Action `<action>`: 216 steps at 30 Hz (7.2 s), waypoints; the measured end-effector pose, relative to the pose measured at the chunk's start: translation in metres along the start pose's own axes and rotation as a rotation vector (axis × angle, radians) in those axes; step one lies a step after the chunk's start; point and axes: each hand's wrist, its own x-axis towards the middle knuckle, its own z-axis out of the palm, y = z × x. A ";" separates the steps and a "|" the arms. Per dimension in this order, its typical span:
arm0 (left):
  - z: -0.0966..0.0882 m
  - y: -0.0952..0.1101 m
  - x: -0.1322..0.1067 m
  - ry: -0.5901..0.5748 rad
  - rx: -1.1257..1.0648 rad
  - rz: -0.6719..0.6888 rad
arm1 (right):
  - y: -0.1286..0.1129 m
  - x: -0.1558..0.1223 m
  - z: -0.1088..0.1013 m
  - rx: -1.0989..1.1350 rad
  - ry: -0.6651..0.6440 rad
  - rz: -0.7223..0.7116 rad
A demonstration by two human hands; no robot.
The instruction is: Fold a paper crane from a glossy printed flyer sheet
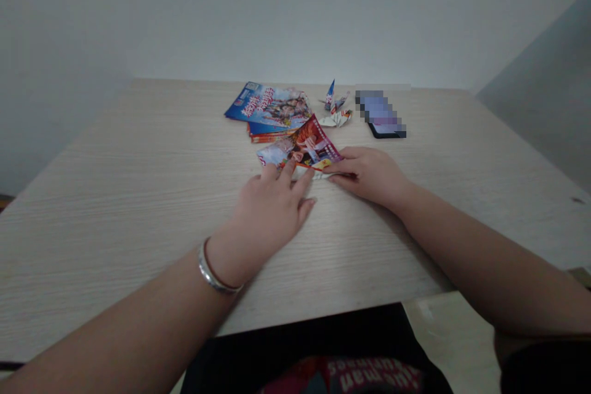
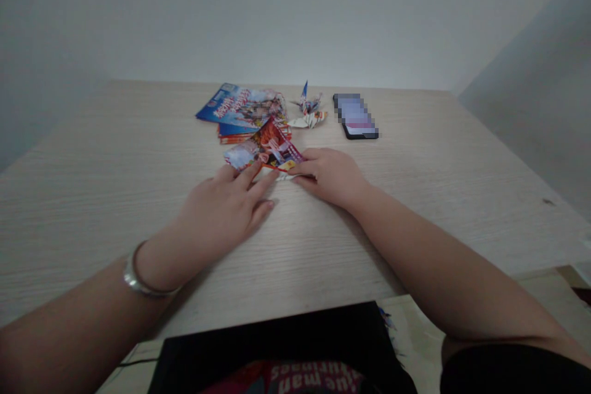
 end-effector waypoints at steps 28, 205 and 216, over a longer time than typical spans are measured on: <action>0.002 0.004 0.000 -0.011 0.020 -0.042 | 0.007 0.003 -0.002 0.057 0.039 -0.067; -0.028 -0.041 -0.010 -0.150 0.101 -0.211 | -0.024 0.007 -0.029 -0.117 -0.189 0.029; -0.010 -0.029 0.005 0.156 -0.082 0.104 | -0.023 0.005 -0.027 -0.117 -0.166 -0.016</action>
